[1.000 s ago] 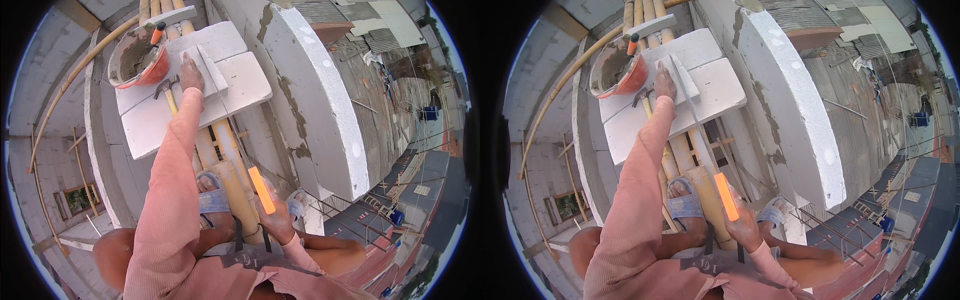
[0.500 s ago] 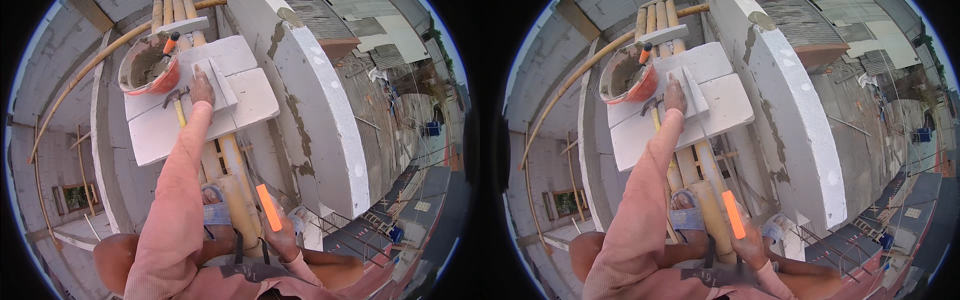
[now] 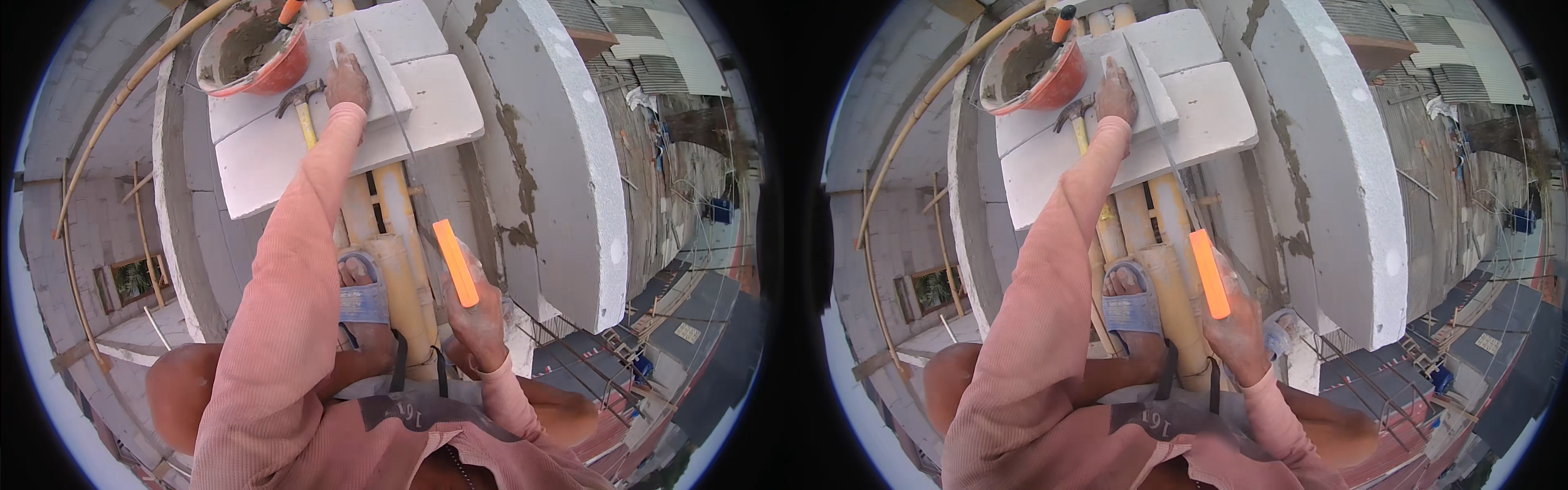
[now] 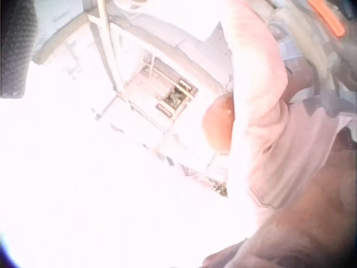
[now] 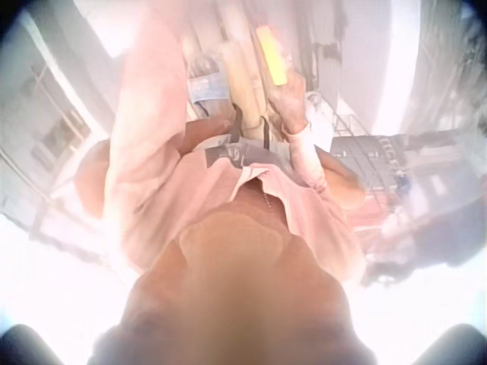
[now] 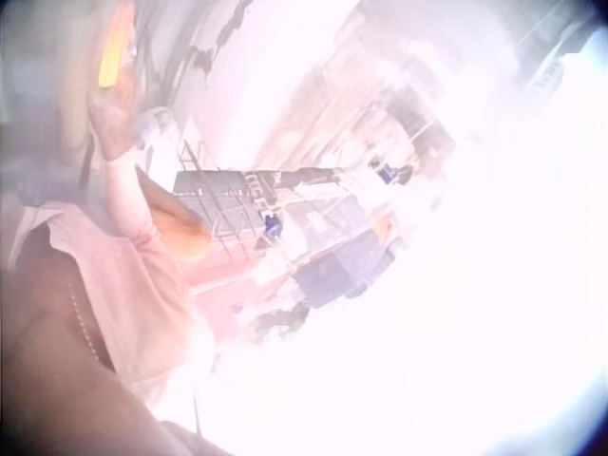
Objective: The person positions a large white brick onto a mortar-covered concrete beam, uses a hammer to tap it into place, applies mortar to the top and sides with a trowel, and uses a saw to cut a smaller brick piece to fit the gap.
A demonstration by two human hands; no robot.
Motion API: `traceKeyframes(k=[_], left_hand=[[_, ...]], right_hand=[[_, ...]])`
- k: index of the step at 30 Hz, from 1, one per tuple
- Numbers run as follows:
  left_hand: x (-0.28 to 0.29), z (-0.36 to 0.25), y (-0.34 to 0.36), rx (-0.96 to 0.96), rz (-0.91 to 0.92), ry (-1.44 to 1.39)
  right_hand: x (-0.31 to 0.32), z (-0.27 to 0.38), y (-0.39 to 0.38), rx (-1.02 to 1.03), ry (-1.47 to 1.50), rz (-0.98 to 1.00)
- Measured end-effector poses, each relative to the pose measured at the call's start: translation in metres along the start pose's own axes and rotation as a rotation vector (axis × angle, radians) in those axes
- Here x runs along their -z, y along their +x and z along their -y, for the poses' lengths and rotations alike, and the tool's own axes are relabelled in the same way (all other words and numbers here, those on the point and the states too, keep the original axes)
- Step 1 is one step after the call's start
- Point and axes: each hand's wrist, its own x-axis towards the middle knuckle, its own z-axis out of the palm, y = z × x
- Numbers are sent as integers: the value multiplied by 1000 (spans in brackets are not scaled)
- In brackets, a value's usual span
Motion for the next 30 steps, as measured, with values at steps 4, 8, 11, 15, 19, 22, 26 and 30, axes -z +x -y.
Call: traceKeyframes(k=[4,8,11,15,19,22,26,30], left_hand=[[-5,-24,9,8,-6,-44],[-2,-18,7,63,19,-35],[-3,0,8,-39,-66,9],[-6,-15,14,-5,-53,-9],[-16,0,-11,54,7,-10],[-2,-1,9,18,-52,-1],[5,-22,10,-34,-46,27],[-11,-14,12,54,-15,-18]], right_hand=[[-19,7,76,103,13,-44],[-10,-5,-2,-2,34,-59],[2,-10,-30,-34,-16,10],[-13,4,52,64,-10,-39],[-24,-11,45,-23,38,-36],[-19,-21,-22,147,-21,-125],[-1,8,6,-50,66,-33],[-14,6,85,65,-30,-45]])
